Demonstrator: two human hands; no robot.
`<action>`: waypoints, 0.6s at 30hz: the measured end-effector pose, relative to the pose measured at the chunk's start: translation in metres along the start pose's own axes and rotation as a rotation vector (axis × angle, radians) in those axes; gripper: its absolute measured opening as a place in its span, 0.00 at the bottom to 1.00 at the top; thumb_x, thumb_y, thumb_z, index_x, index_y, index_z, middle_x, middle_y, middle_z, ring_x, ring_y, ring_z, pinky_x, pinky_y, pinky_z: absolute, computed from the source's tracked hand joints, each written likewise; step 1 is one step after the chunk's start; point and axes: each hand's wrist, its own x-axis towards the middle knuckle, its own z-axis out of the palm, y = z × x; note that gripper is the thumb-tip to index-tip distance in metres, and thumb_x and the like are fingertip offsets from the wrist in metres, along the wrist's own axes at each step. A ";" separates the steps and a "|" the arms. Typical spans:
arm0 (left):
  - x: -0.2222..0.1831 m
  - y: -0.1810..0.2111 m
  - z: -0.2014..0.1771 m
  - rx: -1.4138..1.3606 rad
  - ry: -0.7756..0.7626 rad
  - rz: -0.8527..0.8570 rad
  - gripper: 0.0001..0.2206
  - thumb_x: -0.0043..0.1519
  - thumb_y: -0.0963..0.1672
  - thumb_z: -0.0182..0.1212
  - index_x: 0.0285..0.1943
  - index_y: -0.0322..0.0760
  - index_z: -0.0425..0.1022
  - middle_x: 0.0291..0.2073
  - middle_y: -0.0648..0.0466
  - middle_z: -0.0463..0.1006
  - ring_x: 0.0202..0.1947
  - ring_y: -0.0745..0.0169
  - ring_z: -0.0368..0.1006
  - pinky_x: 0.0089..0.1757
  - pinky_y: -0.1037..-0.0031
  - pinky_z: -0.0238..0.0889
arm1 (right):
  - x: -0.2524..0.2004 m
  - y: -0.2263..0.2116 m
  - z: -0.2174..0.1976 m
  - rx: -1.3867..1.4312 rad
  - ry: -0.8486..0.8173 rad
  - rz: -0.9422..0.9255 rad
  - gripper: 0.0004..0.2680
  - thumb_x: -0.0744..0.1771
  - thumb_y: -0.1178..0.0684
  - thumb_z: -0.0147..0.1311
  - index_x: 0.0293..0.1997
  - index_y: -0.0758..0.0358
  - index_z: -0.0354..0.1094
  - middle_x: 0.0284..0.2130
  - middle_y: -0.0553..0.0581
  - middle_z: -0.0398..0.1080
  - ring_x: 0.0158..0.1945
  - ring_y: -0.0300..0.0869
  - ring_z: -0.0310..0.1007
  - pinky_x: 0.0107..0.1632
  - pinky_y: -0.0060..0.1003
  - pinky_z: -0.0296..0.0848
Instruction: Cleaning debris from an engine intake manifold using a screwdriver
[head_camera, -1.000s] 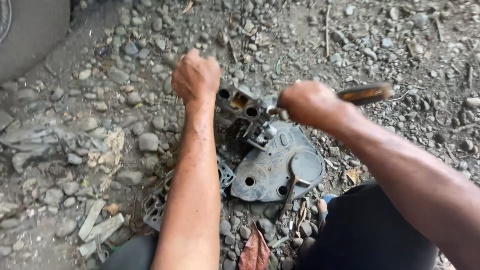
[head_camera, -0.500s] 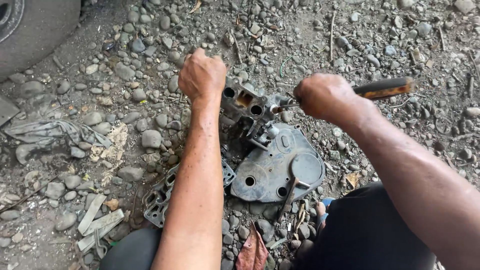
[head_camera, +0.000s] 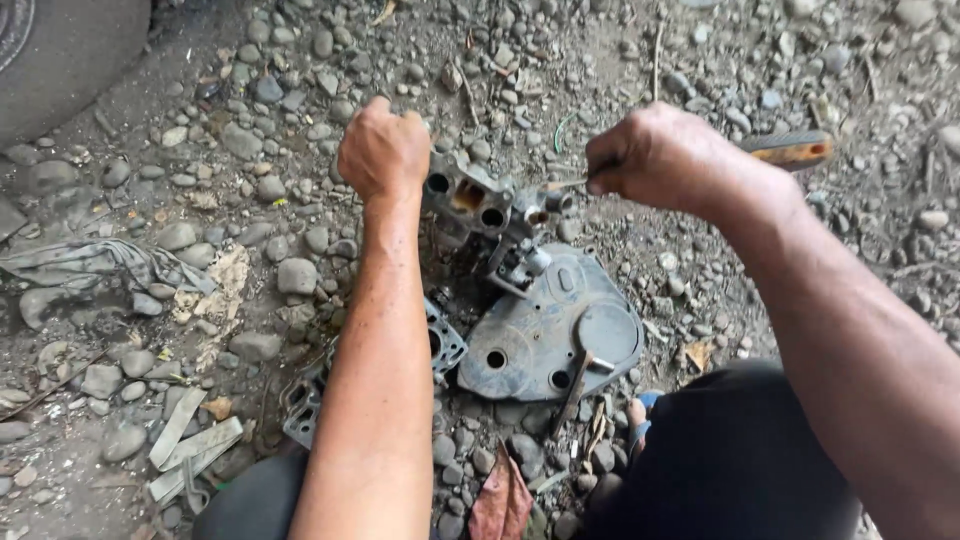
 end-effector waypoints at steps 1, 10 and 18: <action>0.003 -0.001 0.004 0.003 -0.002 0.004 0.17 0.54 0.49 0.49 0.47 0.48 0.82 0.45 0.48 0.82 0.52 0.38 0.77 0.54 0.48 0.67 | -0.003 0.000 0.000 -0.128 -0.017 0.036 0.08 0.67 0.47 0.58 0.49 0.47 0.79 0.37 0.61 0.81 0.45 0.56 0.80 0.55 0.50 0.76; -0.013 0.014 -0.012 0.056 -0.011 -0.030 0.18 0.56 0.48 0.49 0.48 0.45 0.81 0.45 0.47 0.82 0.53 0.42 0.77 0.55 0.51 0.66 | 0.050 0.049 0.080 -0.607 -0.032 -0.025 0.05 0.67 0.48 0.53 0.37 0.44 0.76 0.26 0.46 0.78 0.36 0.38 0.83 0.40 0.35 0.82; -0.020 0.028 -0.014 0.066 0.009 -0.010 0.18 0.57 0.48 0.48 0.51 0.45 0.81 0.44 0.46 0.82 0.52 0.42 0.78 0.54 0.51 0.67 | 0.064 0.046 0.100 -0.314 -0.004 0.071 0.07 0.63 0.53 0.52 0.33 0.49 0.79 0.26 0.59 0.78 0.38 0.54 0.83 0.40 0.50 0.81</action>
